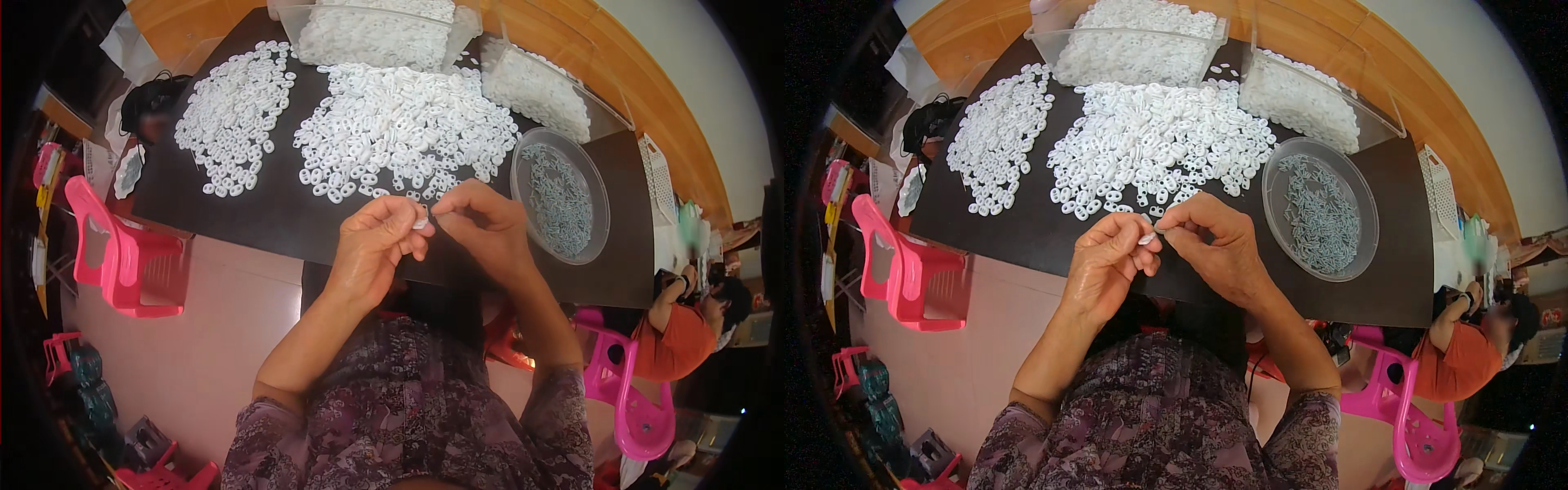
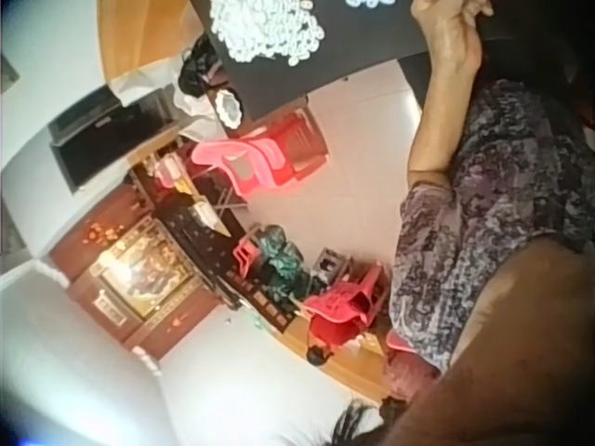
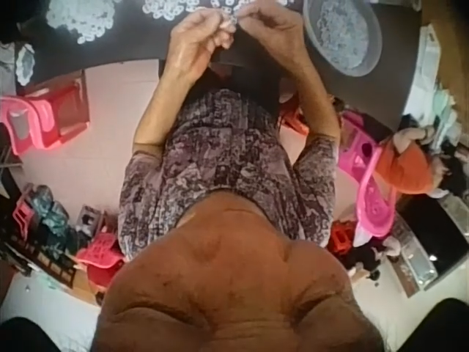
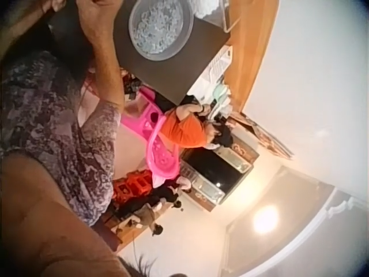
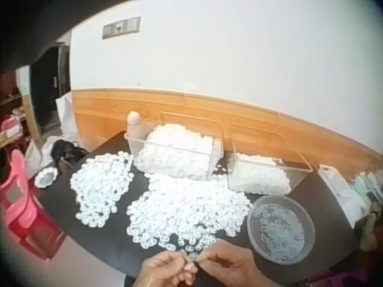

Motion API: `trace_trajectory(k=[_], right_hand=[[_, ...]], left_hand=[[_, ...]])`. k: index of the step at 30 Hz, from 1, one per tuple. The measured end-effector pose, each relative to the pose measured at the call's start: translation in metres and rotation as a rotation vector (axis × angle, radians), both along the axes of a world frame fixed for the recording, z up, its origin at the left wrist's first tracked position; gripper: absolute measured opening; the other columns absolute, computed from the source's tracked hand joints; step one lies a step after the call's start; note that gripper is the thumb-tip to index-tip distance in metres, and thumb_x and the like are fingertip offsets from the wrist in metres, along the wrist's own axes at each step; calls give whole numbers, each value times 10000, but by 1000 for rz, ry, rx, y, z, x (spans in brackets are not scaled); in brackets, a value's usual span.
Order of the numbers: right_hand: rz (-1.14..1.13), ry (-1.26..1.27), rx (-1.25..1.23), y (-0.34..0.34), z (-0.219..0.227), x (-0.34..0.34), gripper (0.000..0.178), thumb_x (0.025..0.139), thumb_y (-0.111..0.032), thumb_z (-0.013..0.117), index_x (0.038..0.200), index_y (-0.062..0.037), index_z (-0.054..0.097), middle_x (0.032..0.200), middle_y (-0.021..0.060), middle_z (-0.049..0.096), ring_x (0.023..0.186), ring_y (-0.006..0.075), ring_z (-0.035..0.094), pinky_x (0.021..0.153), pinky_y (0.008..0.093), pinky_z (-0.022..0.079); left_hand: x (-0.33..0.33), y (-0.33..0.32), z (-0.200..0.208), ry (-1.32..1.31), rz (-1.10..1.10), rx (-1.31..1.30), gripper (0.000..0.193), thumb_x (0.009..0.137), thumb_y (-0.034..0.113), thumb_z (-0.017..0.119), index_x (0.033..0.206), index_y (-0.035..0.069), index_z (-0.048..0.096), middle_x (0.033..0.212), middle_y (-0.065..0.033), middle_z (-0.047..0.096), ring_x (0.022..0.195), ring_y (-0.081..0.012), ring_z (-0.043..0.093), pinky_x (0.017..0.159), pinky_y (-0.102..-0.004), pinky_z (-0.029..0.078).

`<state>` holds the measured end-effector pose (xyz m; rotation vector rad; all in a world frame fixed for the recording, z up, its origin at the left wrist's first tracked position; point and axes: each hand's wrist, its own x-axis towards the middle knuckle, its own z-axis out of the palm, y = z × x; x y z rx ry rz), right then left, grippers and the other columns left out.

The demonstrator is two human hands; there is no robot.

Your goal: Assembling small white plastic parts by inserting tiny black pins into them.

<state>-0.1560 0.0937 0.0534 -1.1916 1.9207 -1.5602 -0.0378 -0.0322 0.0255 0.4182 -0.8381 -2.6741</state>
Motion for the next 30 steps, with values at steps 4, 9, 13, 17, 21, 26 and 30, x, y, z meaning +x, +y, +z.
trace_trajectory(k=[4, 9, 13, 17, 21, 26, 30], right_hand=[[-7, -102, 27, -1, -1, 5, 88, 806, 29, 629, 888, -5, 633, 852, 5, 605, 801, 63, 556, 712, 209, 435], [-31, -181, 74, -3, 1, 10, 108, 802, 11, 646, 905, -6, 618, 866, 8, 609, 810, 59, 563, 716, 210, 449], [-30, -175, 78, -6, -2, 13, 132, 796, 6, 656, 918, -9, 611, 873, 13, 614, 806, 64, 571, 718, 211, 459], [-22, -164, 77, -9, -2, 14, 136, 795, 4, 658, 921, -11, 610, 878, 15, 616, 805, 68, 575, 719, 212, 460], [-15, -191, 88, -10, -3, 15, 138, 793, 5, 659, 921, -11, 610, 880, 16, 618, 806, 69, 577, 720, 213, 461], [-13, -200, 86, -13, -5, 15, 144, 789, 3, 663, 923, -10, 612, 880, 17, 619, 807, 70, 578, 718, 214, 462], [-17, -186, 94, -13, -6, 16, 145, 786, 1, 668, 922, -6, 615, 884, 19, 619, 810, 71, 577, 719, 214, 462]], left_hand=[[4, 0, -4, -11, 19, -126, 134, 880, 82, 612, 959, -24, 589, 807, -97, 621, 664, -142, 570, 608, -285, 469], [8, 0, -13, -46, 79, -265, 158, 882, 109, 623, 960, -24, 590, 798, -69, 608, 650, -106, 540, 596, -236, 450], [10, 2, -13, -59, 70, -235, 166, 880, 127, 632, 947, -20, 595, 792, -57, 601, 637, -96, 527, 591, -216, 441], [10, 1, -11, -64, 65, -316, 154, 888, 138, 625, 925, -9, 600, 788, -42, 593, 651, -87, 518, 591, -210, 434], [12, 0, -11, -75, 80, -379, 142, 891, 134, 620, 920, -4, 602, 788, -32, 588, 667, -78, 509, 591, -204, 425], [13, -1, -11, -95, 105, -395, 137, 889, 133, 623, 919, 2, 604, 789, -26, 585, 662, -75, 503, 588, -202, 419], [15, -1, -12, -112, 108, -408, 142, 886, 143, 629, 920, 8, 603, 790, -22, 584, 661, -73, 503, 584, -200, 415]])
